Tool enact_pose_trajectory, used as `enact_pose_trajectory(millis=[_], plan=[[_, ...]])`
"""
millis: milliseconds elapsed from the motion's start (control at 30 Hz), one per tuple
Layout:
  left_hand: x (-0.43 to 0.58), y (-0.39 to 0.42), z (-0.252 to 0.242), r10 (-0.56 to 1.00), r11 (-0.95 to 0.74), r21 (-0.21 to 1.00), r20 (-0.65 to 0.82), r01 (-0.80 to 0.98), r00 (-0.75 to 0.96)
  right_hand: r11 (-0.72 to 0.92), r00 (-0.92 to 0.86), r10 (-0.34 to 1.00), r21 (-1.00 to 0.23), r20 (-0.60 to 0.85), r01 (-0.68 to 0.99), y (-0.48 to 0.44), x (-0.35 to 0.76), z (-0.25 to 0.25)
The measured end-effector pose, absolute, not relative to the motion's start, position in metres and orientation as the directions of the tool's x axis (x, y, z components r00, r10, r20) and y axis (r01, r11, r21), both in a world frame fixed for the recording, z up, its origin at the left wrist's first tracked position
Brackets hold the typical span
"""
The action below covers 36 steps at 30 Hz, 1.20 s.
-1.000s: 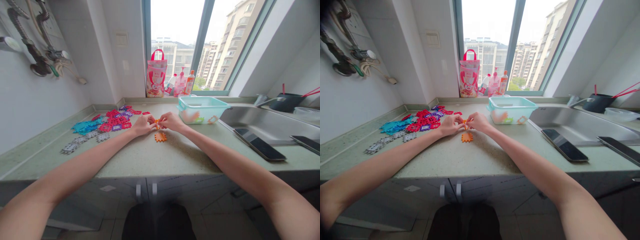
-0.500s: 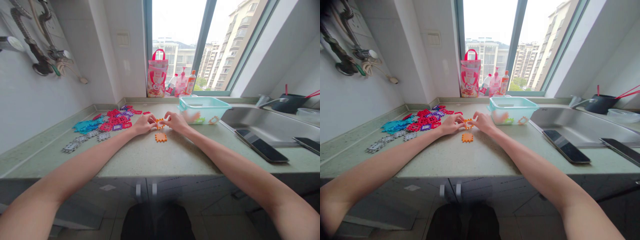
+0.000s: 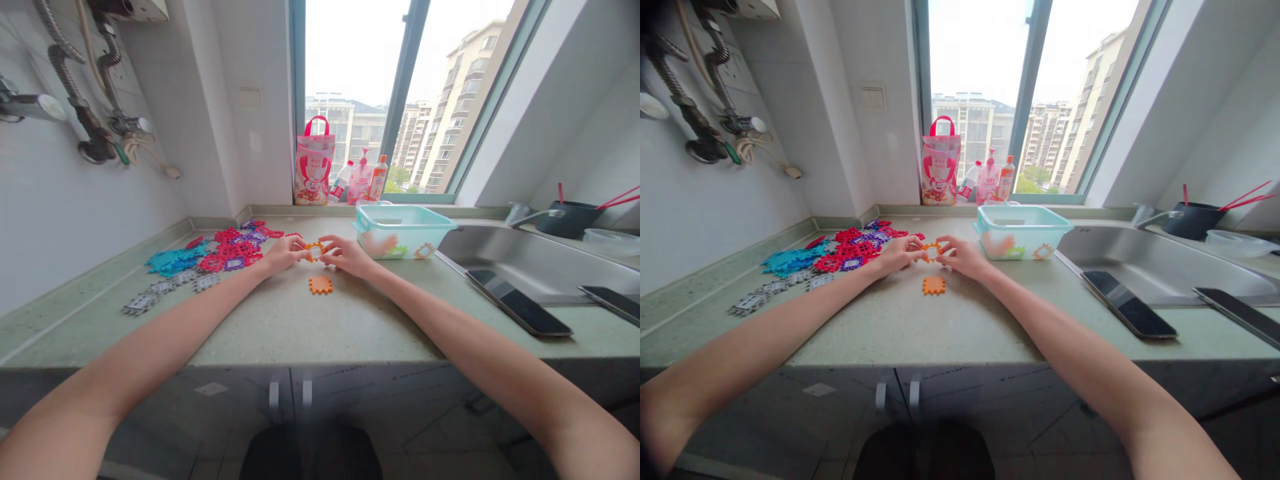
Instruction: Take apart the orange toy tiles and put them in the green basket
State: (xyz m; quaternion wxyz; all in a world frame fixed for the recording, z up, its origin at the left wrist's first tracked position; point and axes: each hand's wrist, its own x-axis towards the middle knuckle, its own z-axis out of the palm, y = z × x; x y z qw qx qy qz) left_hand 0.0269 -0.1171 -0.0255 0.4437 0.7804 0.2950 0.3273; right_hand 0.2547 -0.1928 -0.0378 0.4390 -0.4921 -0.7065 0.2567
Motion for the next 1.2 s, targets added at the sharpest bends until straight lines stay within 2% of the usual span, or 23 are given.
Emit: enact_pose_trajectory(millis=[167, 267, 367, 467, 600, 667, 733, 833, 967, 1033, 1200], plan=[[0.025, -0.118, -0.023, 0.790, -0.373, 0.911, 0.211, 0.177, 0.576, 0.421, -0.069, 0.847, -0.584, 0.528, 0.694, -0.194, 0.254, -0.034], [0.026, -0.119, -0.023, 0.788, -0.387, 0.901, 0.215, 0.194, 0.577, 0.397, -0.076, 0.846, -0.529, 0.528, 0.750, -0.194, 0.251, -0.033], [0.026, -0.119, -0.024, 0.793, -0.400, 0.894, 0.226, 0.203, 0.566, 0.390, -0.056, 0.854, -0.564, 0.518, 0.728, -0.192, 0.248, -0.036], [0.027, -0.117, -0.026, 0.793, -0.405, 0.891, 0.233, 0.202, 0.562, 0.363, -0.025, 0.886, -0.657, 0.464, 0.661, -0.188, 0.246, -0.040], [0.030, -0.114, -0.030, 0.775, -0.438, 0.877, 0.257, 0.197, 0.577, 0.299, 0.000, 0.943, -0.849, 0.332, 0.437, -0.184, 0.240, -0.044], [0.032, -0.113, -0.032, 0.754, -0.477, 0.859, 0.292, 0.186, 0.588, 0.291, -0.022, 0.953, -0.893, 0.303, 0.344, -0.183, 0.236, -0.045], [0.032, -0.112, -0.034, 0.736, -0.528, 0.827, 0.331, 0.194, 0.590, 0.279, -0.016, 0.957, -0.903, 0.290, 0.326, -0.183, 0.233, -0.046], [0.032, -0.111, -0.035, 0.728, -0.588, 0.773, 0.378, 0.238, 0.572, 0.222, 0.024, 0.968, -0.894, 0.250, 0.389, -0.184, 0.231, -0.046], [0.032, -0.109, -0.035, 0.777, -0.552, 0.790, 0.372, 0.267, 0.508, 0.216, 0.026, 0.962, -0.820, 0.271, 0.529, -0.185, 0.232, -0.045], [0.032, -0.109, -0.035, 0.807, -0.488, 0.834, 0.319, 0.258, 0.497, 0.214, 0.042, 0.962, -0.842, 0.269, 0.495, -0.187, 0.232, -0.044], [0.034, -0.111, -0.031, 0.824, -0.378, 0.892, 0.201, 0.248, 0.530, 0.267, 0.007, 0.960, -0.919, 0.281, 0.290, -0.190, 0.234, -0.041]])
